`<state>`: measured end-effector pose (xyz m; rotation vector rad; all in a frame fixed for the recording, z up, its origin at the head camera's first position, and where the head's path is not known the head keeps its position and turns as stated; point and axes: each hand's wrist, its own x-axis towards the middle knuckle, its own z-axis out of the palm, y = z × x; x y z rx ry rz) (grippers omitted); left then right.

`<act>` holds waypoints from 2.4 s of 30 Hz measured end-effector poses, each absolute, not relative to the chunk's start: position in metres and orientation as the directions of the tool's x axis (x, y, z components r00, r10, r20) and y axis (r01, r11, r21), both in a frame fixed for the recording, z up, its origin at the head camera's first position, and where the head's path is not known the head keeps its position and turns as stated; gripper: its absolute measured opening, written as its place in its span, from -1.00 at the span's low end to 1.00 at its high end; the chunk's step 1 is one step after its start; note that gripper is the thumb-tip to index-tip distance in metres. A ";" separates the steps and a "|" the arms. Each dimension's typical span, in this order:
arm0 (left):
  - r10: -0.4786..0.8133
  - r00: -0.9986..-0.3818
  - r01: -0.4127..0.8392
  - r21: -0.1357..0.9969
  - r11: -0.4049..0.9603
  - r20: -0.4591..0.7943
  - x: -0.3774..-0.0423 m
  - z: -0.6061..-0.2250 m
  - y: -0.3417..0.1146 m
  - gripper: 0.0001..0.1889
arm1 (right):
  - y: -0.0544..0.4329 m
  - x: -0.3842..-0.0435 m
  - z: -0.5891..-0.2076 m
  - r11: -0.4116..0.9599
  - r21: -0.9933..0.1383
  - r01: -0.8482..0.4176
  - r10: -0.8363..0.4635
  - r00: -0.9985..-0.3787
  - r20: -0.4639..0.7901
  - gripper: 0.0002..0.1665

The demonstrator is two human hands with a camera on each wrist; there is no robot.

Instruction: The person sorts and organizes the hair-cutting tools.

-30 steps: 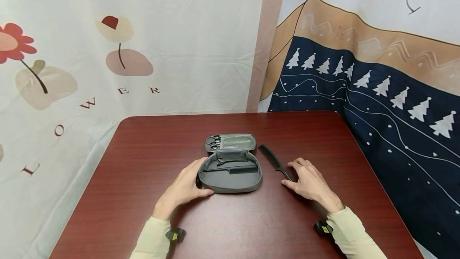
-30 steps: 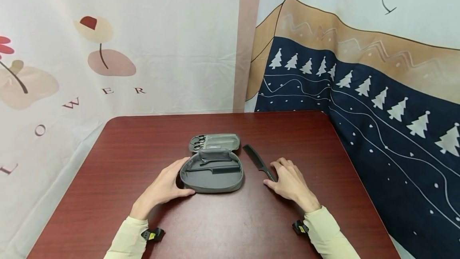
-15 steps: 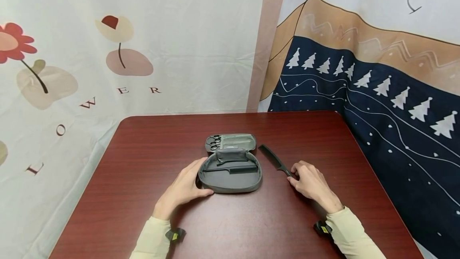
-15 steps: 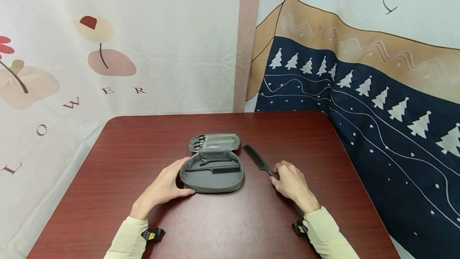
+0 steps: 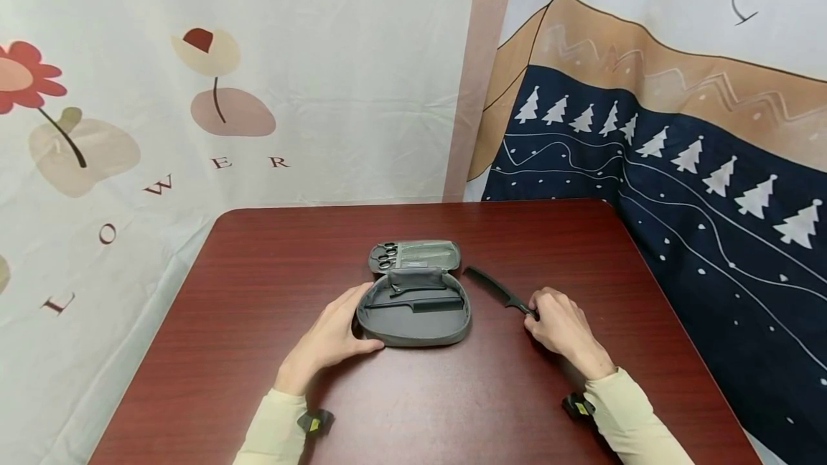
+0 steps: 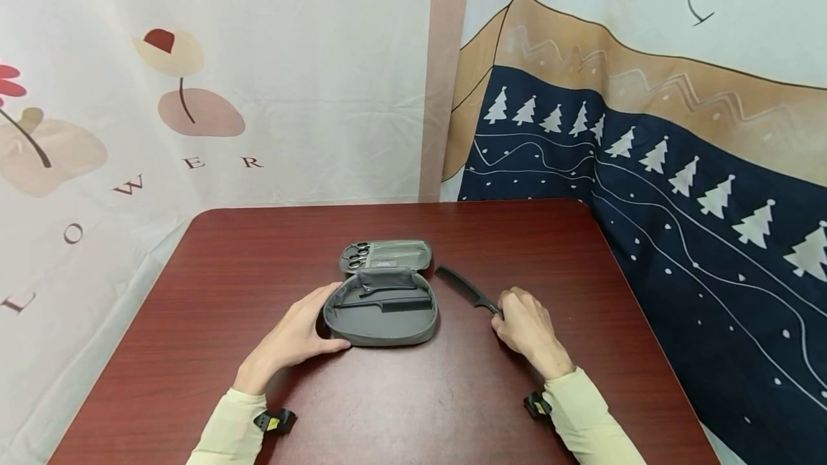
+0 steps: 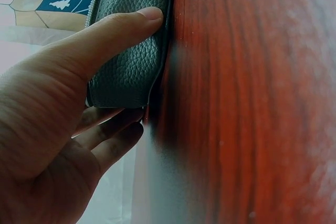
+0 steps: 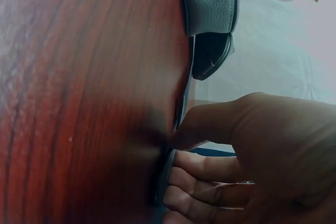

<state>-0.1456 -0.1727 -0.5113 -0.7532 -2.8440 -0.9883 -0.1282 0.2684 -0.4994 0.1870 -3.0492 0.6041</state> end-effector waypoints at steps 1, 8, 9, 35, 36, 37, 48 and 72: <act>0.432 -0.881 0.458 0.573 0.680 0.191 -0.146 -0.511 -0.173 0.14 | 0.268 -0.128 -0.500 0.919 -0.373 -0.127 -0.114 -0.992 0.058 -0.90; 0.432 -0.880 0.461 0.570 0.680 0.197 -0.146 -0.512 -0.173 0.13 | 0.268 -0.130 -0.499 0.928 -0.339 -0.156 -0.131 -0.987 0.094 -0.89; 0.433 -0.880 0.462 0.571 0.679 0.197 -0.146 -0.511 -0.173 0.13 | 0.269 -0.130 -0.499 0.929 -0.334 -0.160 -0.137 -0.986 0.094 -0.88; 0.433 -0.884 0.448 0.582 0.678 0.176 -0.146 -0.511 -0.173 0.13 | 0.287 -0.124 -0.490 0.926 -0.287 -0.247 -0.205 -0.964 0.171 -0.88; 0.432 -0.884 0.448 0.582 0.679 0.176 -0.146 -0.511 -0.173 0.13 | 0.288 -0.124 -0.488 0.924 -0.291 -0.250 -0.203 -0.962 0.182 -0.91; 0.432 -0.884 0.448 0.582 0.679 0.176 -0.146 -0.511 -0.173 0.13 | 0.289 -0.124 -0.486 0.922 -0.292 -0.254 -0.202 -0.959 0.197 -0.91; 0.433 -0.883 0.451 0.579 0.680 0.180 -0.145 -0.511 -0.172 0.13 | 0.287 -0.128 -0.463 0.888 -0.261 -0.379 -0.263 -0.883 0.388 -0.86; 0.434 -0.879 0.464 0.572 0.677 0.198 -0.143 -0.510 -0.169 0.13 | 0.231 -0.143 -0.415 0.758 -0.172 -0.630 -0.423 -0.674 0.605 -0.83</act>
